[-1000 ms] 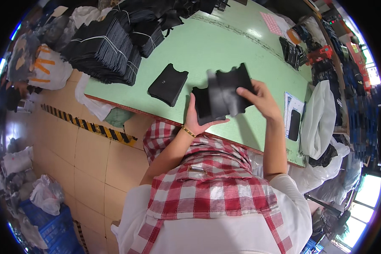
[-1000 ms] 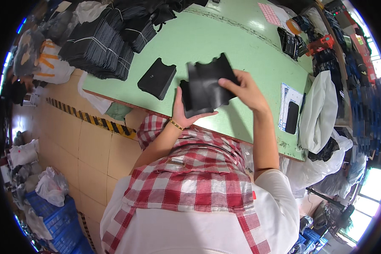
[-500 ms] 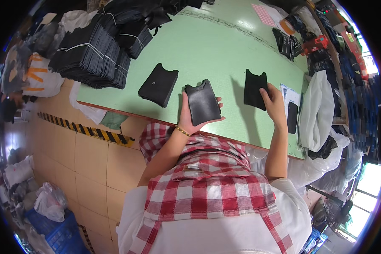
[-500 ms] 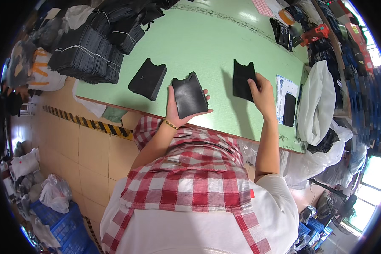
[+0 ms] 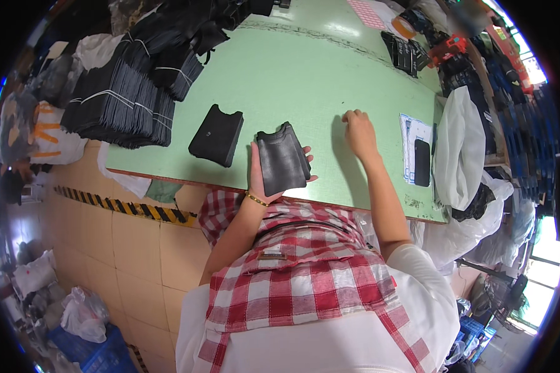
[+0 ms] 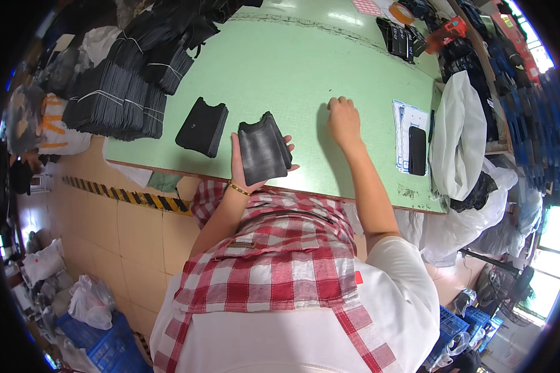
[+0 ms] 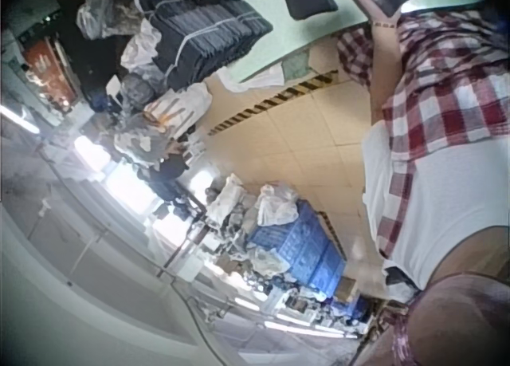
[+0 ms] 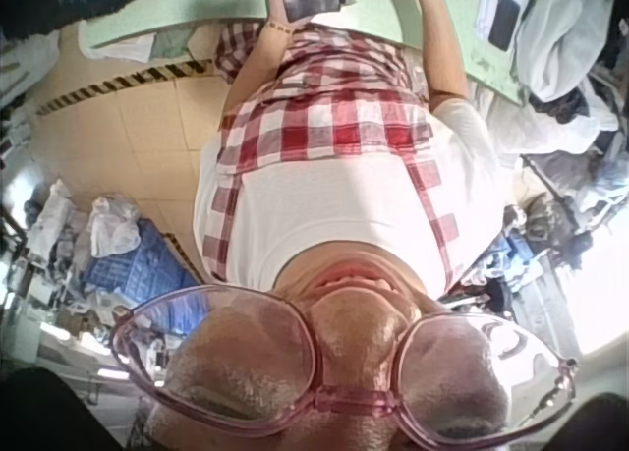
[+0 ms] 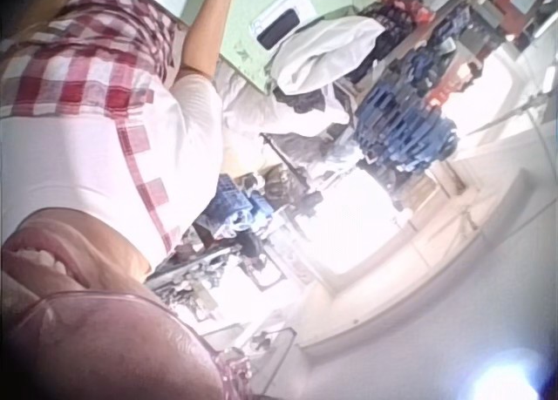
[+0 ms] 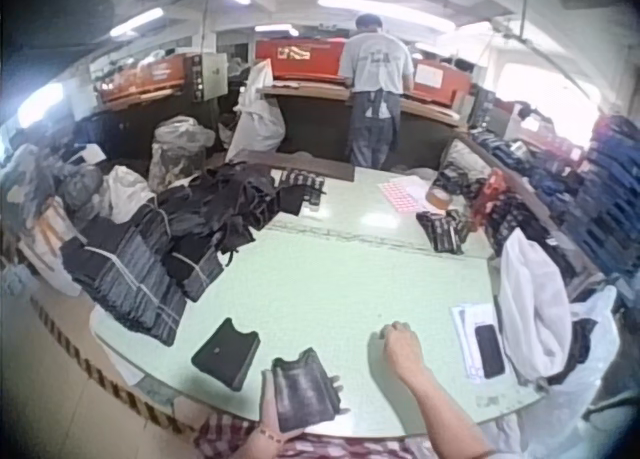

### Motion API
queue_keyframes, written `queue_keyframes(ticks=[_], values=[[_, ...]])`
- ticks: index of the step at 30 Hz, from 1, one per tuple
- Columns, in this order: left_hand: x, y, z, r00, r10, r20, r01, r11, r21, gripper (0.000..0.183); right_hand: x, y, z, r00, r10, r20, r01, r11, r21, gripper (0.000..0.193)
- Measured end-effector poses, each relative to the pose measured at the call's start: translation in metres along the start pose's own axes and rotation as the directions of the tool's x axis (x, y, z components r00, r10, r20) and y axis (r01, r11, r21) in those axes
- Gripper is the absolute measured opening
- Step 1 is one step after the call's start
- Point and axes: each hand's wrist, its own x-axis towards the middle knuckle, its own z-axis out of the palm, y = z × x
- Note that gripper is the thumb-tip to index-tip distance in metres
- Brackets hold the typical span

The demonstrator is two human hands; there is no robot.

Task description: Sorting and stacking black shoe components and securing them with rubber bands.

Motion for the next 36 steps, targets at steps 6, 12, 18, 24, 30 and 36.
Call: queue_keyframes(ticks=[6, 12, 18, 24, 30, 36], values=[[0.007, 0.000, 0.000, 1.000, 0.020, 0.016, -0.020, 1.000, 0.003, 0.094, 0.047, 0.035, 0.026, 0.954, -0.221, -0.201, 0.141, 0.926, -0.350, 0.038], [-0.004, 0.004, 0.003, 0.999, -0.044, -0.023, 0.045, 0.998, 0.053, 0.091, 0.032, -0.043, -0.021, 0.898, -0.414, 0.148, 0.232, 0.733, 0.639, 0.060], [0.011, 0.012, 0.014, 0.913, -0.395, -0.102, 0.407, 0.866, 0.291, 0.091, 0.029, -0.062, -0.026, 0.632, -0.544, 0.553, 0.033, 0.731, 0.681, 0.065], [0.013, 0.026, 0.039, 0.948, -0.228, -0.223, 0.308, 0.833, 0.459, 0.088, 0.012, -0.036, -0.014, 0.841, -0.442, 0.312, -0.217, 0.254, 0.943, 0.031], [0.037, -0.002, 0.015, 0.869, 0.493, -0.047, 0.020, 0.058, 0.998, 0.032, -0.022, -0.018, 0.004, 0.981, -0.126, 0.151, -0.133, 0.141, 0.981, 0.028], [0.053, -0.036, 0.007, 0.812, 0.548, 0.200, -0.089, -0.223, 0.971, 0.029, -0.055, -0.012, 0.018, 0.998, 0.061, -0.030, 0.025, 0.079, 0.997, 0.036]])
